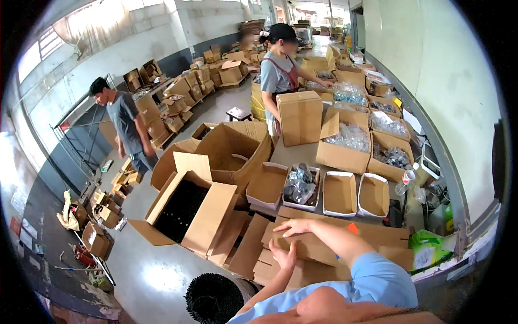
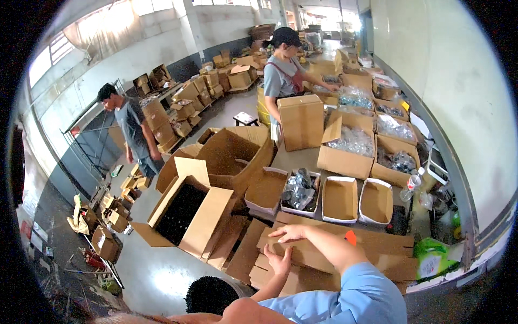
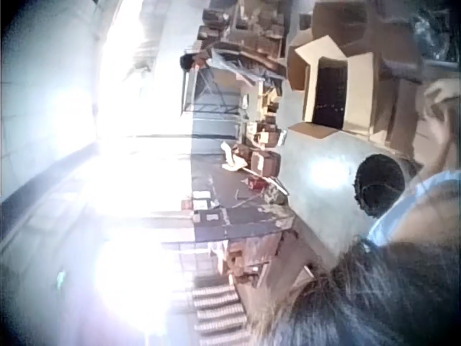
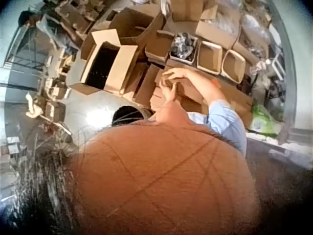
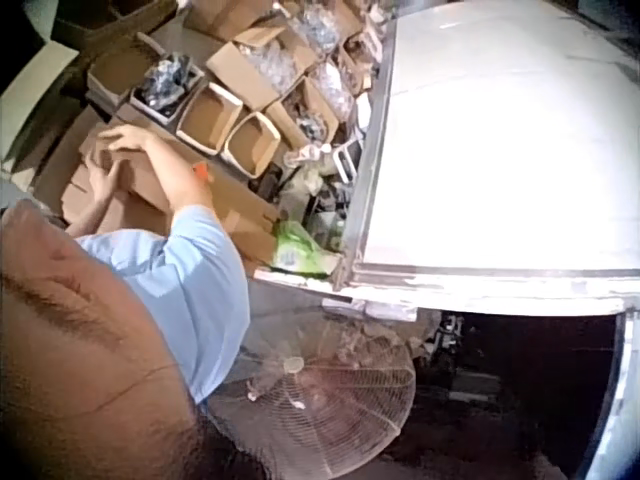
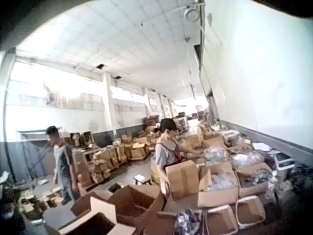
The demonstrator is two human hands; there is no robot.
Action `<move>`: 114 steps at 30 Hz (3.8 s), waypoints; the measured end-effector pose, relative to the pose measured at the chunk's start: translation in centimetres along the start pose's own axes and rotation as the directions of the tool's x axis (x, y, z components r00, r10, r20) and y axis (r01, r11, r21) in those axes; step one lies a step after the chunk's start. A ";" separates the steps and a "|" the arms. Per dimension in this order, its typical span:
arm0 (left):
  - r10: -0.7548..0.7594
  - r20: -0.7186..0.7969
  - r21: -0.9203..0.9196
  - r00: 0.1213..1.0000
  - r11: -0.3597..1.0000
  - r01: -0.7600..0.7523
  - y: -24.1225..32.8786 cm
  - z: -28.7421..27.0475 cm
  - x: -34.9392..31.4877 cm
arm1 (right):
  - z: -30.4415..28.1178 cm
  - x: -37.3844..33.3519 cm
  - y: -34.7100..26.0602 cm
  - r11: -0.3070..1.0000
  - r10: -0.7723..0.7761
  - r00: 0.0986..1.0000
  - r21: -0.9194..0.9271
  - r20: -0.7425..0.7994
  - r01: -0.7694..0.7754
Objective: The person is packing various metal hardware components and rods into a long cardboard box and then sealing it with tape.
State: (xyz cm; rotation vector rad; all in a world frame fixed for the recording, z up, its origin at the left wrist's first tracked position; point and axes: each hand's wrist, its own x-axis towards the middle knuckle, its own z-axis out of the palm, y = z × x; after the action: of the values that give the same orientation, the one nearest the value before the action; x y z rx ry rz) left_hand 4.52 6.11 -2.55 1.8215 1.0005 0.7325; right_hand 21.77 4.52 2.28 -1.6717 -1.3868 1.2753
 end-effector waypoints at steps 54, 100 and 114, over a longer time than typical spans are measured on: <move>-0.200 0.437 -0.098 0.877 0.959 0.267 0.3 -4.1 9.2 | 6.7 -14.4 -9.9 0.872 0.137 0.696 -0.248 -0.705 -0.422; 0.107 0.183 0.204 0.977 0.968 -0.144 -3.4 -2.7 9.3 | 0.1 -9.7 -9.2 0.866 0.288 0.939 -0.367 -0.188 -0.339; 0.115 0.418 0.164 0.901 0.966 -0.200 1.0 -2.5 8.1 | 0.6 -31.0 -4.7 0.788 0.511 0.837 -0.285 -0.194 -0.547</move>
State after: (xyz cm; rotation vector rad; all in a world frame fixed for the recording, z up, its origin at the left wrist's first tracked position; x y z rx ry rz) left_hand 6.87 13.91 -0.03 2.1409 0.6746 0.3264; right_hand 19.96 -23.98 15.20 -2.4569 -1.1439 1.2579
